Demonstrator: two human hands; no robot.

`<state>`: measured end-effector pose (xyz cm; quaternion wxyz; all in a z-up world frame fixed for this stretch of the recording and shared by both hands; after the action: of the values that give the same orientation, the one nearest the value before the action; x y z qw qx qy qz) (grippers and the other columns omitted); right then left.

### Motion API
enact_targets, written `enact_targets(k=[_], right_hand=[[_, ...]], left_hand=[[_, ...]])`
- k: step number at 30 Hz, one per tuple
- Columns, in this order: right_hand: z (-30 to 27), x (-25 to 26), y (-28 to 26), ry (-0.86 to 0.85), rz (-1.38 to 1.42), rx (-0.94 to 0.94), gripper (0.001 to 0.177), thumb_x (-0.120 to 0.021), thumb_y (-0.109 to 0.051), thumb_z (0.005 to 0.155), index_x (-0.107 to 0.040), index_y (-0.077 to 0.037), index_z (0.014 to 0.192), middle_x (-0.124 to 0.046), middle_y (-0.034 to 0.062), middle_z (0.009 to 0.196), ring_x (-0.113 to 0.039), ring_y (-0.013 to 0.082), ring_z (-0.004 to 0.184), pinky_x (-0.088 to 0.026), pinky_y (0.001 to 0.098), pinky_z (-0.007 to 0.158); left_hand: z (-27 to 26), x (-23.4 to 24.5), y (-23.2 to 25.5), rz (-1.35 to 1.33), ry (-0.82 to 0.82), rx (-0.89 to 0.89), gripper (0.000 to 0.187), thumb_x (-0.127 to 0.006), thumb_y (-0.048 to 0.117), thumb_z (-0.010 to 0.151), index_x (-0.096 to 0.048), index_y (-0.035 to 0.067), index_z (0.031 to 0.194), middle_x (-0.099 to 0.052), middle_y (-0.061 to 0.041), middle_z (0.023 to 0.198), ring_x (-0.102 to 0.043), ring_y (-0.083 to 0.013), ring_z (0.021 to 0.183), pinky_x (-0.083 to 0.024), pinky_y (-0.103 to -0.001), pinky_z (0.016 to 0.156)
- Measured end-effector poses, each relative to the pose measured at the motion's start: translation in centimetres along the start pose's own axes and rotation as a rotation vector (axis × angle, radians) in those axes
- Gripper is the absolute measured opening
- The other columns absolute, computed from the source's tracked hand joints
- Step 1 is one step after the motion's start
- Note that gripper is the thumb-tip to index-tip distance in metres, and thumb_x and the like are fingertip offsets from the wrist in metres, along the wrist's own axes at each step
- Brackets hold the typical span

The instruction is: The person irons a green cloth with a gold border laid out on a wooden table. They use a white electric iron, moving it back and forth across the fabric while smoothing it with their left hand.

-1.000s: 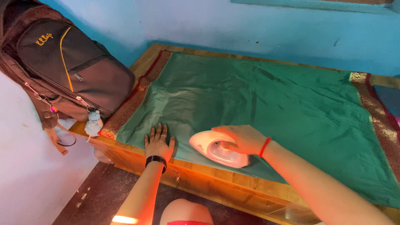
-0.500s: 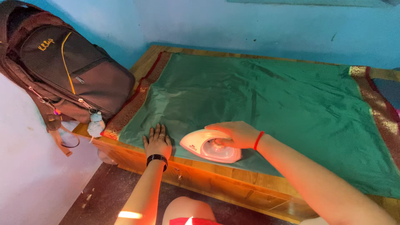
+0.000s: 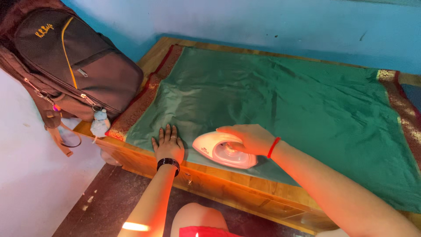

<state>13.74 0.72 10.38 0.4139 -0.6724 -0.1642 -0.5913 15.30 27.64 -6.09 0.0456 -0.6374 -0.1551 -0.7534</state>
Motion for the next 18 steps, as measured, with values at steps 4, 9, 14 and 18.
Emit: enact_targets(k=[4, 9, 14, 18], right_hand=[[1.6, -0.5, 0.0, 0.069, -0.012, 0.007, 0.057, -0.068, -0.038, 0.09, -0.052, -0.03, 0.144, -0.071, 0.0067, 0.121, -0.07, 0.0318, 0.104, -0.055, 0.0441, 0.086], [4.7, -1.5, 0.6, 0.158, -0.066, -0.078, 0.059, -0.067, -0.035, 0.09, -0.048, -0.031, 0.146, -0.07, 0.0115, 0.118, -0.069, 0.0347, 0.1, -0.056, 0.0462, 0.082], [5.7, -1.9, 3.3, 0.223, -0.106, -0.267, 0.061, -0.064, -0.033, 0.091, -0.044, -0.029, 0.147, -0.07, 0.0149, 0.112, -0.069, 0.037, 0.101, -0.056, 0.0493, 0.082], [3.9, -0.8, 6.0, 0.284, -0.153, -0.406, 0.059, -0.062, -0.034, 0.092, -0.043, -0.028, 0.148, -0.07, 0.0164, 0.111, -0.069, 0.04, 0.098, -0.056, 0.0512, 0.081]], left_hand=[[-0.1, 0.1, 0.0, -0.001, 0.006, 0.005, 0.059, -0.031, 0.038, 0.103, -0.031, 0.025, 0.16, -0.02, 0.005, 0.17, -0.016, -0.0212, 0.157, -0.007, -0.056, 0.125], [-0.1, 0.3, 0.1, 0.003, -0.029, 0.015, 0.058, -0.028, 0.038, 0.104, -0.029, 0.026, 0.16, -0.018, 0.005, 0.171, -0.014, -0.0208, 0.157, -0.006, -0.055, 0.125], [-0.2, 0.1, 0.0, 0.02, -0.099, 0.026, 0.059, -0.024, 0.038, 0.104, -0.022, 0.027, 0.162, -0.013, 0.006, 0.171, -0.01, -0.0214, 0.157, -0.005, -0.053, 0.126], [-0.1, 0.2, 0.1, 0.027, -0.101, 0.023, 0.059, -0.023, 0.039, 0.104, -0.021, 0.026, 0.162, -0.012, 0.006, 0.171, -0.009, -0.0212, 0.157, -0.004, -0.053, 0.126]])
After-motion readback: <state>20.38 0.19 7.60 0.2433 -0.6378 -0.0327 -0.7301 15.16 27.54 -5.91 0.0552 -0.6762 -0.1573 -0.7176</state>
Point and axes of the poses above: each hand's wrist, its own z-axis towards the middle knuckle, its own x-axis out of the back of the hand, y = z × x, the point moved 8 cm from there along z, towards the middle knuckle
